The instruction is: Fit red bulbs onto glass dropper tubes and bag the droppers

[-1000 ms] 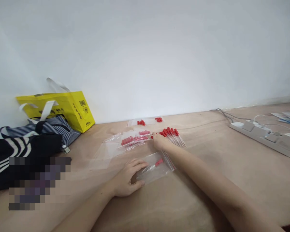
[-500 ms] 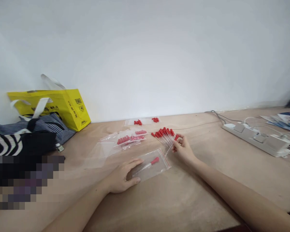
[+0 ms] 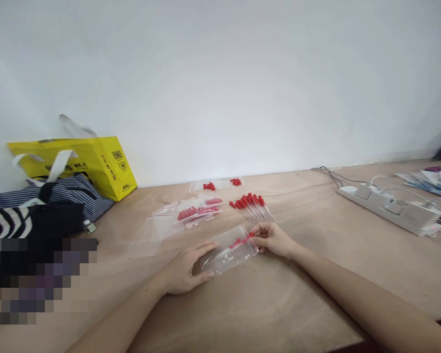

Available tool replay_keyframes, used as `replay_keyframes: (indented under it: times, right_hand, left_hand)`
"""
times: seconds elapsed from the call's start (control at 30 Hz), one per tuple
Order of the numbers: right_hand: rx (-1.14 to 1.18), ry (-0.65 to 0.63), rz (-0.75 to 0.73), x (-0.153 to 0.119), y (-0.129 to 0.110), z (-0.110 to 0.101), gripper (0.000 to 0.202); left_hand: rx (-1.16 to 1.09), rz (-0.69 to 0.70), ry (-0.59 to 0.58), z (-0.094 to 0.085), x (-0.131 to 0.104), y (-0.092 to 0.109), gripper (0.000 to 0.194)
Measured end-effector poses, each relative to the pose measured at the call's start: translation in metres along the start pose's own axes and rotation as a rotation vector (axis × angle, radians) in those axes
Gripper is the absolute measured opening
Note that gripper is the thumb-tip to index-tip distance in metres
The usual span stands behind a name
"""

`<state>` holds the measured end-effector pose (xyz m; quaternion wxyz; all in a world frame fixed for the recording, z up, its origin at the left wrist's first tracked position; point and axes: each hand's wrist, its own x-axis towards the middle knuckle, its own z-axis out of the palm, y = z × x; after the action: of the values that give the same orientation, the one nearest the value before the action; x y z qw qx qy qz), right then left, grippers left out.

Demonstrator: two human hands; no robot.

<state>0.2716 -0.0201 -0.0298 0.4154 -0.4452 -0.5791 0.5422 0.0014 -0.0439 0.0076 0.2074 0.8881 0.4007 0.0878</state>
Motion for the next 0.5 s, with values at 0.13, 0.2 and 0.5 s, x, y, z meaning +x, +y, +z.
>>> replay_keyframes:
  times: [0.13,0.2,0.5]
  right_hand:
    - [-0.214,-0.166,-0.090,0.000,-0.004,0.000,0.027]
    - [-0.274,-0.225,-0.211,0.001,-0.006,0.001,0.025]
    - [-0.316,-0.070,-0.099,0.009,0.008,0.006,0.026]
  left_hand:
    - [-0.010,0.001,0.002,0.000,0.000,-0.001,0.056]
    - [-0.009,0.000,-0.003,0.000,0.000,-0.002,0.056]
    - [-0.006,0.020,-0.018,-0.002,0.001,0.000,0.056]
